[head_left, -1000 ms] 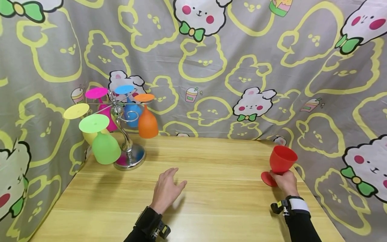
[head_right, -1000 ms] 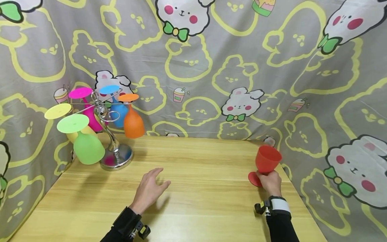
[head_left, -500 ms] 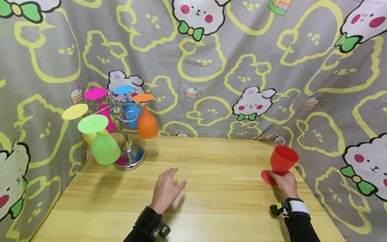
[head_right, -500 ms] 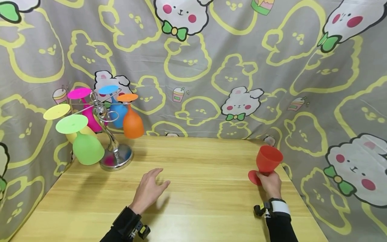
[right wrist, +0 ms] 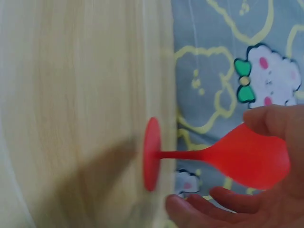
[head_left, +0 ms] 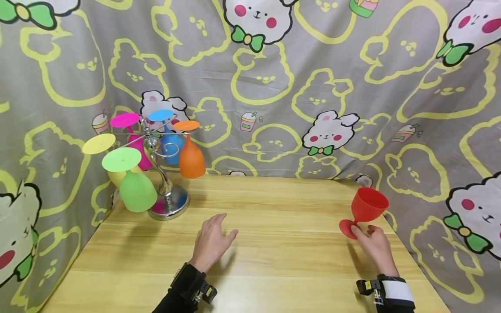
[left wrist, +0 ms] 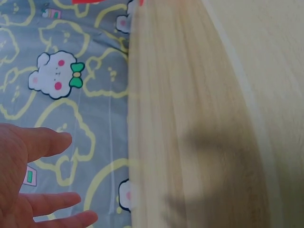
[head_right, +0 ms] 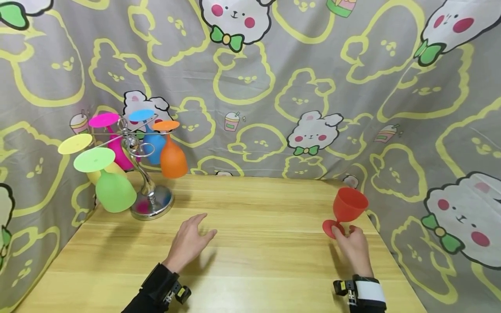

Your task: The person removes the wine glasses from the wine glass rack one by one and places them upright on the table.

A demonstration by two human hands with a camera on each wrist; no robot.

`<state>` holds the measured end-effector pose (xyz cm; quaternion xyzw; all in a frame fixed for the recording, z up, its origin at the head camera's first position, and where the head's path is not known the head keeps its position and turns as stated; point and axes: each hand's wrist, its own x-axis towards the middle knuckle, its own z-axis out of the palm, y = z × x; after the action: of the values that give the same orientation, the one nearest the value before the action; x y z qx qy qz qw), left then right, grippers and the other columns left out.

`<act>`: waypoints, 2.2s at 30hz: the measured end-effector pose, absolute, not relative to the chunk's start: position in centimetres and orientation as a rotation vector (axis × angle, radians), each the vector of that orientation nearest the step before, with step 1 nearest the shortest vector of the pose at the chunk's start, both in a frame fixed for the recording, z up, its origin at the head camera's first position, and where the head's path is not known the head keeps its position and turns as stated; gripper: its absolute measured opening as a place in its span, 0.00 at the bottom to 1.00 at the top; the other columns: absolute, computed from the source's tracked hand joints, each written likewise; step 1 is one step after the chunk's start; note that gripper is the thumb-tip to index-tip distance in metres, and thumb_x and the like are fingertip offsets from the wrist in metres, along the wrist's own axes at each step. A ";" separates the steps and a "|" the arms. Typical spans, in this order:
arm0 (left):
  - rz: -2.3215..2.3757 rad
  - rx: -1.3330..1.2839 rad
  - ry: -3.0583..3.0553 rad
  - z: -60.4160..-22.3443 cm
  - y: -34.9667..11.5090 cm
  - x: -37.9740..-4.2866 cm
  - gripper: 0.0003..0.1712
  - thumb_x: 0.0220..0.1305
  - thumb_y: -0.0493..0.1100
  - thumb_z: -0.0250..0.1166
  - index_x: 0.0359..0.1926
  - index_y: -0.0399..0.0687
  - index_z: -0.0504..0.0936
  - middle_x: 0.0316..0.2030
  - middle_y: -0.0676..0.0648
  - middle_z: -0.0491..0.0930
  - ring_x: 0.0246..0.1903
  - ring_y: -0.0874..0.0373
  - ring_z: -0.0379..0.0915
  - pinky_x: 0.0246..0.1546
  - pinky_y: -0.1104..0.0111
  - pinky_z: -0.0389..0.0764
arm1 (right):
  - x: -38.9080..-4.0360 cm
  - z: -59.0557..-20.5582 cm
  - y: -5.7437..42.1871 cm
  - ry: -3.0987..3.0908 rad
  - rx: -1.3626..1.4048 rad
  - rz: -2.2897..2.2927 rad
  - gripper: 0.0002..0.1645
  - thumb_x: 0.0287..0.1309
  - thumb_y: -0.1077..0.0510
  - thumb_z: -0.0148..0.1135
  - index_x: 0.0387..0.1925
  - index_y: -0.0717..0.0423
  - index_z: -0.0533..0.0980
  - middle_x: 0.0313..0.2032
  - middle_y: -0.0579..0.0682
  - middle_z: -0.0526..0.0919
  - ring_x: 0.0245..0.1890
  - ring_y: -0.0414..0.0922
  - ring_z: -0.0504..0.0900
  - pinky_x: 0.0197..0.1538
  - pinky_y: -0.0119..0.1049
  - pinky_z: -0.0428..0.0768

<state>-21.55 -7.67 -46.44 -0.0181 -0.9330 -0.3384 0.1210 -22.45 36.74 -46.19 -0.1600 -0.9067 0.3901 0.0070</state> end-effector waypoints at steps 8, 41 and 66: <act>-0.973 -0.017 -2.766 -45.2 -8.0 -21.8 0.35 0.54 0.58 0.64 0.60 0.49 0.71 0.56 0.43 0.73 0.55 0.44 0.69 0.50 0.49 0.72 | -21.6 -45.2 32.8 -2.863 -0.027 1.010 0.42 0.60 0.41 0.55 0.59 0.73 0.60 0.53 0.70 0.69 0.51 0.63 0.71 0.50 0.55 0.74; -0.729 -0.310 -2.689 -30.2 -9.7 -27.9 0.28 0.62 0.51 0.58 0.60 0.42 0.71 0.48 0.42 0.77 0.16 0.51 0.66 0.17 0.64 0.70 | -19.4 -45.5 26.3 -2.890 0.377 0.895 0.40 0.53 0.34 0.58 0.57 0.58 0.68 0.62 0.62 0.64 0.61 0.59 0.63 0.58 0.59 0.66; -0.285 -0.150 -2.616 -23.3 -14.2 -35.7 0.21 0.60 0.37 0.52 0.11 0.44 0.60 0.15 0.44 0.59 0.21 0.45 0.62 0.22 0.61 0.63 | -18.6 -44.7 25.7 -2.899 0.382 0.853 0.42 0.52 0.33 0.58 0.58 0.57 0.68 0.62 0.60 0.65 0.62 0.56 0.64 0.59 0.57 0.66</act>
<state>-35.66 -14.16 -23.30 -0.0551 -0.9609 -0.1047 0.2505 -18.61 25.74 -44.72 0.1253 -0.9506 0.2798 0.0480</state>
